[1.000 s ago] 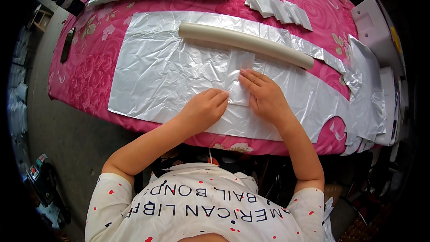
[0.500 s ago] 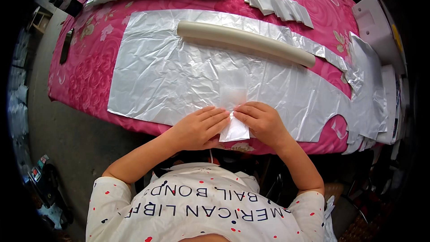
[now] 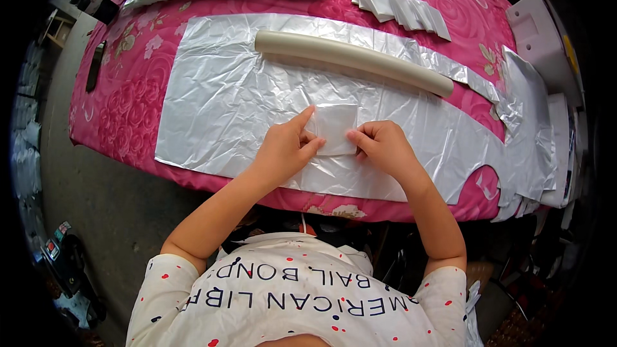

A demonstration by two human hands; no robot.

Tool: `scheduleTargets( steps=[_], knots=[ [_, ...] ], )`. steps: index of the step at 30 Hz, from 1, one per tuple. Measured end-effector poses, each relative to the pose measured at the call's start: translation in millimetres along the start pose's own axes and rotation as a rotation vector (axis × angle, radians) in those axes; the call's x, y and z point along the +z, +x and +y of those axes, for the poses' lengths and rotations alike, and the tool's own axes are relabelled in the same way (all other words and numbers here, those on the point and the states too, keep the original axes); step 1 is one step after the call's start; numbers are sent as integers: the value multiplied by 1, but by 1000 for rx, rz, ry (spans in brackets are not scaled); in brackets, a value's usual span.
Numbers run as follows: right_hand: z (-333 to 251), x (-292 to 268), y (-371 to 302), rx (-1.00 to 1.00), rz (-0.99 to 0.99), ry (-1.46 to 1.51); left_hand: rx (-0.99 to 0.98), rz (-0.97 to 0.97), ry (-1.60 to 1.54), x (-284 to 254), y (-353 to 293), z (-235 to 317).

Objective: The person wraps small white rectangular items in clear plastic film. They unroll the film, place an item on it, fold the film around the item, and set the wrapped unit aside. The person repeats this process for multiple items on a pink floral tablecloth.

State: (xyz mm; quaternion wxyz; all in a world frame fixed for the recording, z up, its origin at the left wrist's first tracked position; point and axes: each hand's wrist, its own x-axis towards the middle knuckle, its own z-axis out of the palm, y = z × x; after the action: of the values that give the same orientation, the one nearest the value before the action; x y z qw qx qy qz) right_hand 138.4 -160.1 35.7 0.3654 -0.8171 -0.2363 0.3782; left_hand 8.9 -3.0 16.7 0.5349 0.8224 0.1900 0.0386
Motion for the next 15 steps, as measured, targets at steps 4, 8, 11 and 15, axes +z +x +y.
scheduleTargets(
  steps=[4,8,11,15],
  knots=[
    [-11,-7,10,123,-101,28,-134,-23,-73,-4,5,4],
    [-10,-7,13,146,-92,25,-67,49,-71,-3,-2,10],
    [-12,-9,16,143,-121,22,447,206,259,2,-9,3],
    [-14,-12,20,150,-156,-6,615,23,403,17,-10,11]
  ],
)
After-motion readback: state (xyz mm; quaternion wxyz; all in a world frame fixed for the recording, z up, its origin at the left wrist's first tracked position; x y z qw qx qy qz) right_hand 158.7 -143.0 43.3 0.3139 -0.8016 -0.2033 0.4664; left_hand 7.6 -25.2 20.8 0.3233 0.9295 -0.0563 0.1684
